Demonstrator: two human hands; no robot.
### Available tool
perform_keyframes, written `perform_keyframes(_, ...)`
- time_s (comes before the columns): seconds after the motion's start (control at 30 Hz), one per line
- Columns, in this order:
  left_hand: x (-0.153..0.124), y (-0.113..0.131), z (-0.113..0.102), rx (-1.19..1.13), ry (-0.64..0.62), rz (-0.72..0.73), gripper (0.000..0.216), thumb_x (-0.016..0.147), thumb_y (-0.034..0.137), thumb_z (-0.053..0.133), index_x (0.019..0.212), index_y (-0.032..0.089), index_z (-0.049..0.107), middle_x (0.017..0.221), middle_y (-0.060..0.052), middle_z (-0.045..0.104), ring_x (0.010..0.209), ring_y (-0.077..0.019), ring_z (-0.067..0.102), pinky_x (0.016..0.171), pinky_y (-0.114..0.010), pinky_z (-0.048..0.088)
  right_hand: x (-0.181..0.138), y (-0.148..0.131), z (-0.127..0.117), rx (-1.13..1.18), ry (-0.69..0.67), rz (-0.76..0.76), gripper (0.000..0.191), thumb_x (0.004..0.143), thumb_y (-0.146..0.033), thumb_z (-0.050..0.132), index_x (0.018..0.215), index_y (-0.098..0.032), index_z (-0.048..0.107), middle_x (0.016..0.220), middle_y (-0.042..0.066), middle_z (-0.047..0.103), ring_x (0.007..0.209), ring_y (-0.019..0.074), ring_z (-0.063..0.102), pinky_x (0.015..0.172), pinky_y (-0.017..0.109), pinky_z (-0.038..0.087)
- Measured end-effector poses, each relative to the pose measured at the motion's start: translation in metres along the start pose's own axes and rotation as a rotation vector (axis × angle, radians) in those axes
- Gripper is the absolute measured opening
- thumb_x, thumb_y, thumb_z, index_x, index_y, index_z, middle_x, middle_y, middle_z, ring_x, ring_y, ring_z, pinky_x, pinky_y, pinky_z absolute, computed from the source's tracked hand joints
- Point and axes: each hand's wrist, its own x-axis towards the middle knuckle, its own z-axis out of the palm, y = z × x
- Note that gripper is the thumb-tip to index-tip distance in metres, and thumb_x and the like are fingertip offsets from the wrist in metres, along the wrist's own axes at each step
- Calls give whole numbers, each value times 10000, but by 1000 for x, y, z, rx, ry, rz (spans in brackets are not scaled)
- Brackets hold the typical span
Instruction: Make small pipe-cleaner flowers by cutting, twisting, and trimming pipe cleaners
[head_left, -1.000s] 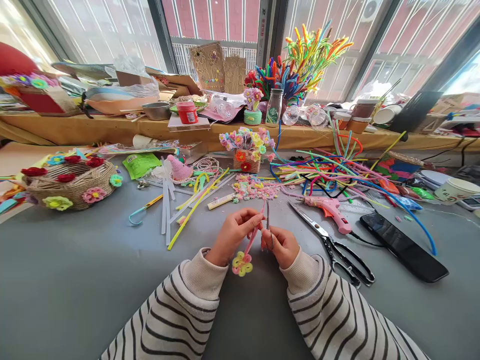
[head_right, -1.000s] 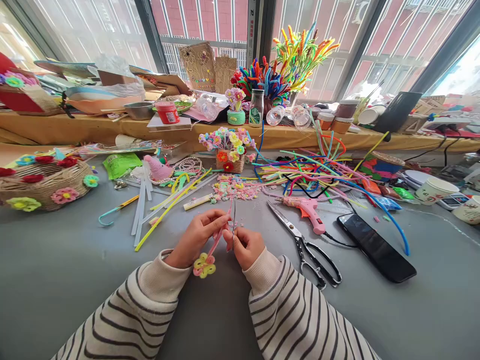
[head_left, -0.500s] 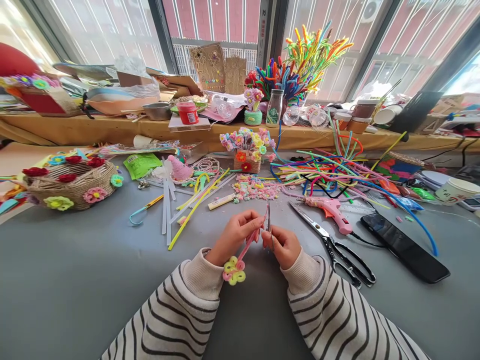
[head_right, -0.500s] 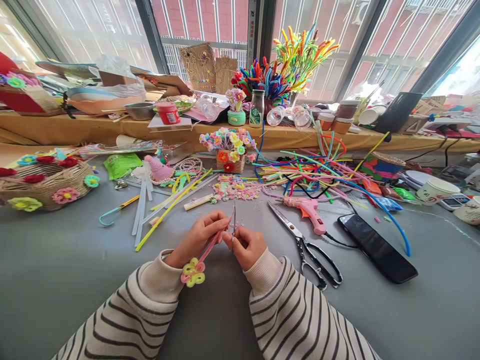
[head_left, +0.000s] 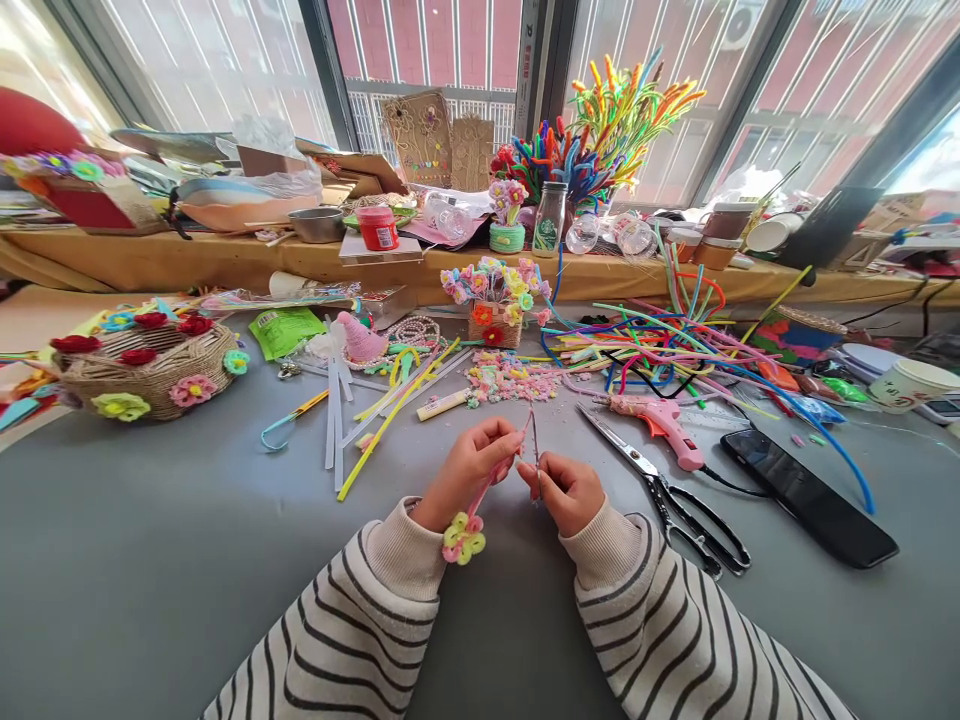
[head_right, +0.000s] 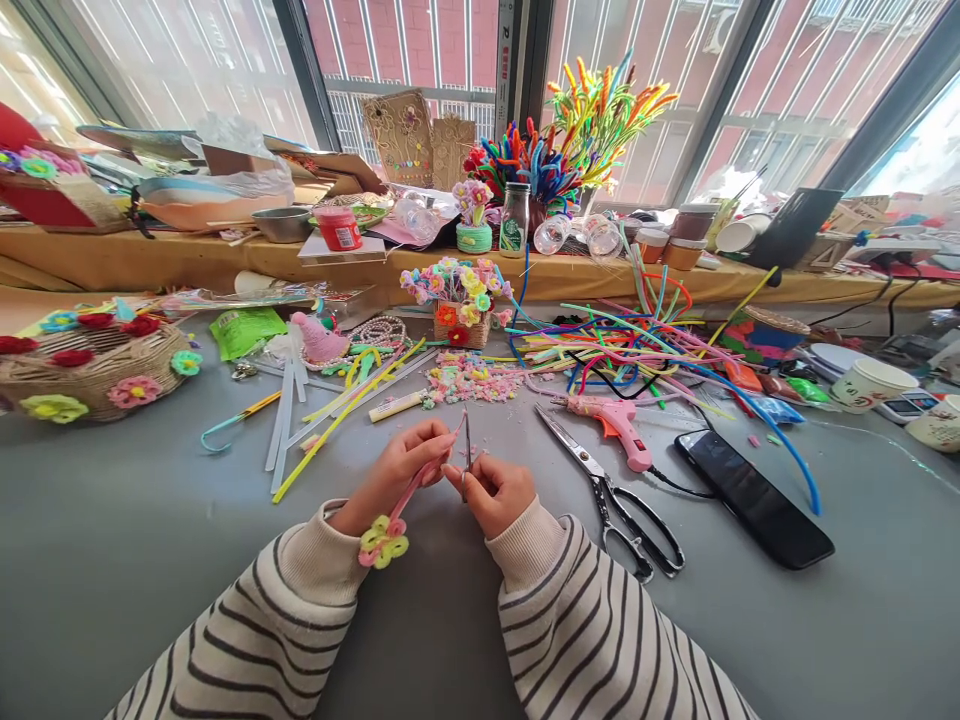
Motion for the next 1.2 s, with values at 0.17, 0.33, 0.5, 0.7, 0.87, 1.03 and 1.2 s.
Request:
perform_keyframes(0.17,-1,0,-1,27,52,24,206,695,283,471,568,148,381,414,77,333,364,-22,278,376,-174,186,0,-2,-1,23,30,19,364,686,-410,420,412,-176,370,379,-32,399,368,59,309,407,192,276)
perform_keyframes(0.33,-1,-1,-1,56,130,67,211,683,284,494,581,154,364,433,80,340,387,-25,270,392,-175,201,0,-6,-5,33,-112,20,416,710,-478,330,458,-161,432,398,-39,331,389,68,297,410,203,253)
perform_keyframes(0.5,-2,-1,2,80,173,97,224,662,278,523,577,150,360,478,80,317,421,-22,256,405,-165,212,1,-7,-5,46,-179,9,452,690,-536,297,492,-155,437,415,-37,335,389,68,298,410,207,253)
perform_keyframes(0.7,-3,-2,3,173,173,139,207,626,271,561,591,144,401,535,66,355,485,-31,314,454,-161,257,1,-3,-4,20,-107,22,453,711,-519,298,479,-159,446,414,-40,333,392,68,310,421,201,264)
perform_keyframes(0.87,-2,0,1,190,84,35,219,687,341,470,609,136,465,510,55,370,462,-36,321,443,-171,258,2,-2,-4,-2,-34,26,449,700,-532,321,469,-166,437,405,-45,335,388,66,308,426,199,270)
perform_keyframes(1.03,-4,4,4,170,-7,0,214,701,323,456,605,135,493,471,56,403,416,-28,303,401,-170,211,2,3,-4,83,-105,9,463,718,-544,281,502,-168,445,398,-48,327,378,67,301,415,202,268)
perform_keyframes(1.2,-5,5,6,142,-43,20,175,697,285,468,598,143,491,481,57,439,431,-29,351,413,-166,231,1,4,-3,157,-116,-15,485,722,-559,246,521,-168,451,365,-57,303,353,66,292,399,202,269)
